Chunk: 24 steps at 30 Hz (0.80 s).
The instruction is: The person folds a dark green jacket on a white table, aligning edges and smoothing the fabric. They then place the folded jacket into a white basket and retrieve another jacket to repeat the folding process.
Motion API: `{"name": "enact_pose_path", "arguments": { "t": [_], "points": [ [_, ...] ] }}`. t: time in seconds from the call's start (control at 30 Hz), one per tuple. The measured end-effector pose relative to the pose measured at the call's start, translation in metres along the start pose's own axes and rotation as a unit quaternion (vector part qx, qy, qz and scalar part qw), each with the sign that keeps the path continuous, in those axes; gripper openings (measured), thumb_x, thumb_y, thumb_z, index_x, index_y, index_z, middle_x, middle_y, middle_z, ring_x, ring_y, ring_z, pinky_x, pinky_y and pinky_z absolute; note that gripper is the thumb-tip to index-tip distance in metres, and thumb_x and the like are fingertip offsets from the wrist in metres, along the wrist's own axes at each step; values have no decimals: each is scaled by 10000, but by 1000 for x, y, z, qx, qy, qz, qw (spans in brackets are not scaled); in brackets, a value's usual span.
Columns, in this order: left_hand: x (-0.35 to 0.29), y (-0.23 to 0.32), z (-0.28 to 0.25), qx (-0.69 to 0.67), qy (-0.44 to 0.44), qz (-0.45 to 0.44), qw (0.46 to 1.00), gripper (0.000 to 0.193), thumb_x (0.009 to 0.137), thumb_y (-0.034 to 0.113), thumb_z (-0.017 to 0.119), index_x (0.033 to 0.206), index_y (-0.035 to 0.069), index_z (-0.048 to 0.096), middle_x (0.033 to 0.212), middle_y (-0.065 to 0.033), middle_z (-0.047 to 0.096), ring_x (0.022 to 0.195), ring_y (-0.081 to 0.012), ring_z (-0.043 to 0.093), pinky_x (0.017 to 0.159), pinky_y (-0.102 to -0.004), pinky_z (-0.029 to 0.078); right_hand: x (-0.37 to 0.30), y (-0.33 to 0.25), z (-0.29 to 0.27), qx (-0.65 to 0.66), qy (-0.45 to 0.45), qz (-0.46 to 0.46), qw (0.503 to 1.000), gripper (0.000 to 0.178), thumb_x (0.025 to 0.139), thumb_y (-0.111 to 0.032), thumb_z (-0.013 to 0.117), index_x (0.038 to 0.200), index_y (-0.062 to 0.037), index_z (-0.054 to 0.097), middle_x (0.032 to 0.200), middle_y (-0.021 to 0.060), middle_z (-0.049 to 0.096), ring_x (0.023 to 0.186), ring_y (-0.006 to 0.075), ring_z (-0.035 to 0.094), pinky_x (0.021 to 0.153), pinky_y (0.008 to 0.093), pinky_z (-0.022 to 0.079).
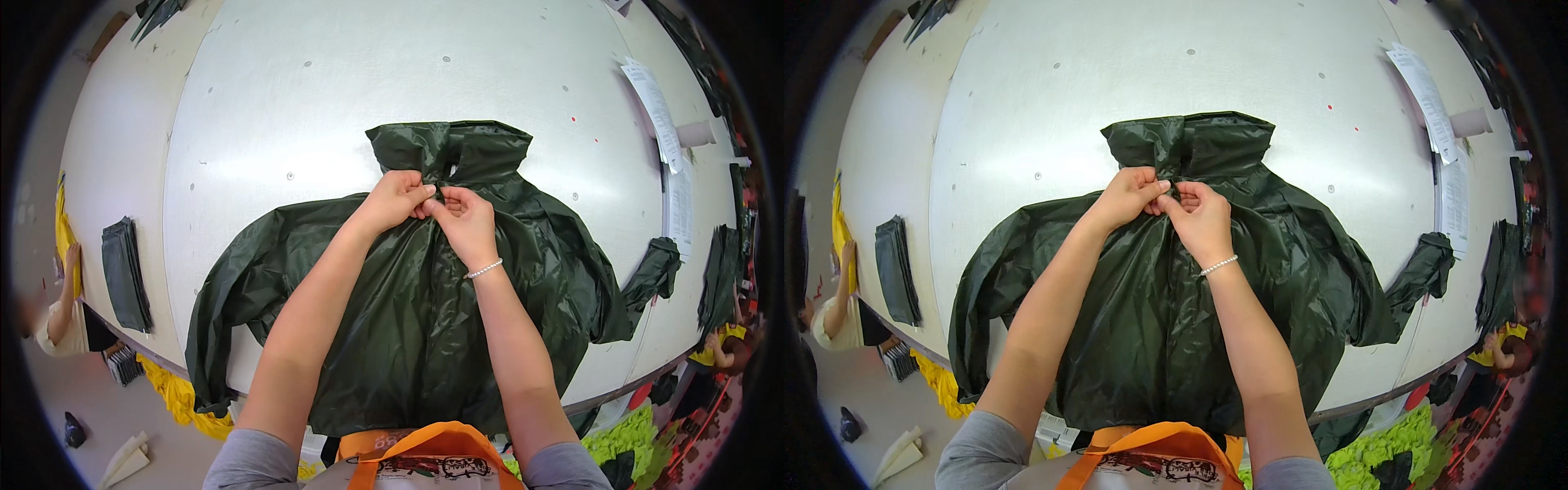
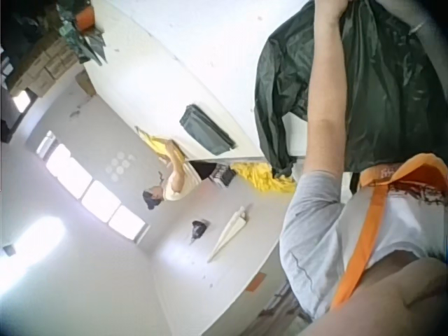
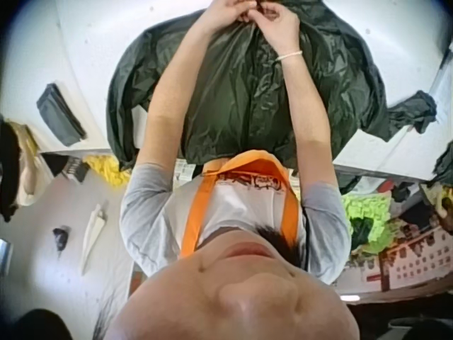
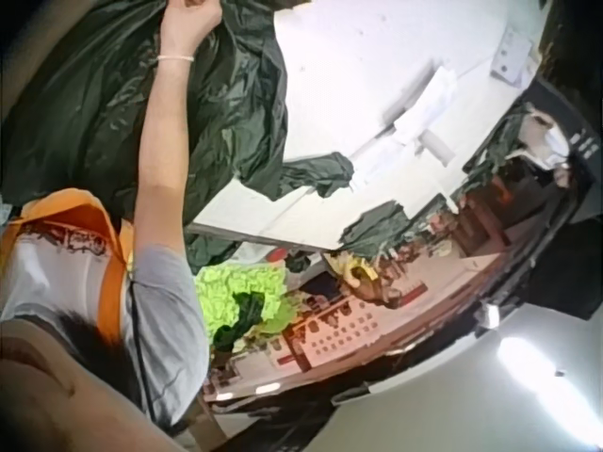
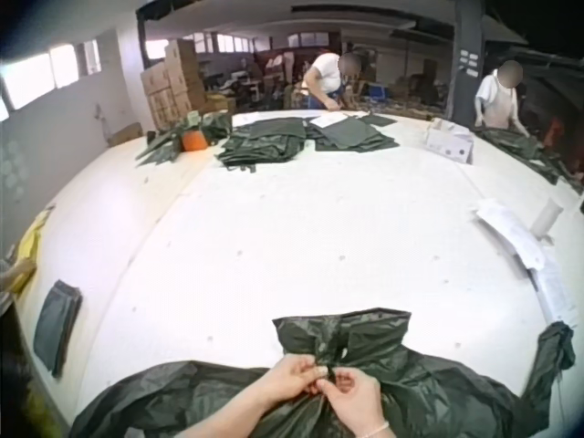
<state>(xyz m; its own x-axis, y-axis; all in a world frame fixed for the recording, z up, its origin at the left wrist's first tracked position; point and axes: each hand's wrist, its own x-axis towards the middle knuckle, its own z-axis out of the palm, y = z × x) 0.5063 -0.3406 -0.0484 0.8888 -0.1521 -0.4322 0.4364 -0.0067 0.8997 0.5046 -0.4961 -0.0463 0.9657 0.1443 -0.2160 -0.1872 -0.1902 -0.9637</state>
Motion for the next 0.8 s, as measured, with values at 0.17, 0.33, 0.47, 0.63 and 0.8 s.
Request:
{"name": "enact_pose_path", "arguments": {
  "t": [0.17,0.33,0.47,0.63,0.8],
  "points": [
    [-2,2,7,29,30,15,999,303,890,230,618,677,55,492,615,-21,578,564,-75,555,526,-220,455,2,11,8,48,22,18,998,192,763,-23,723,901,59,618,794,40,650,690,67,583,643,205,486],
    [2,-1,9,103,78,61,990,416,840,364,636,629,16,552,560,-72,610,524,-122,612,513,-261,474,2,9,9,71,37,8,997,131,772,-12,708,848,52,623,770,37,653,672,71,587,637,209,487],
    [6,14,16,258,117,36,958,604,879,562,472,669,26,651,585,-108,642,555,-210,652,570,-323,506,5,5,7,-94,68,-31,993,192,712,-64,757,810,48,636,743,90,667,667,121,623,643,246,503],
    [-32,9,30,340,205,86,914,539,916,500,448,972,-6,626,834,-158,658,818,-302,636,722,-389,478,-32,-1,19,-223,56,-77,970,528,756,-158,699,1183,59,477,1130,237,541,1062,382,511,929,408,413],
    [-159,-10,83,419,237,43,875,469,887,467,516,740,41,645,642,-155,625,650,-345,625,571,-426,480,-175,16,5,-246,18,-36,968,512,806,-114,641,1246,59,444,1165,246,477,1091,413,457,959,432,380]
  ]
}}
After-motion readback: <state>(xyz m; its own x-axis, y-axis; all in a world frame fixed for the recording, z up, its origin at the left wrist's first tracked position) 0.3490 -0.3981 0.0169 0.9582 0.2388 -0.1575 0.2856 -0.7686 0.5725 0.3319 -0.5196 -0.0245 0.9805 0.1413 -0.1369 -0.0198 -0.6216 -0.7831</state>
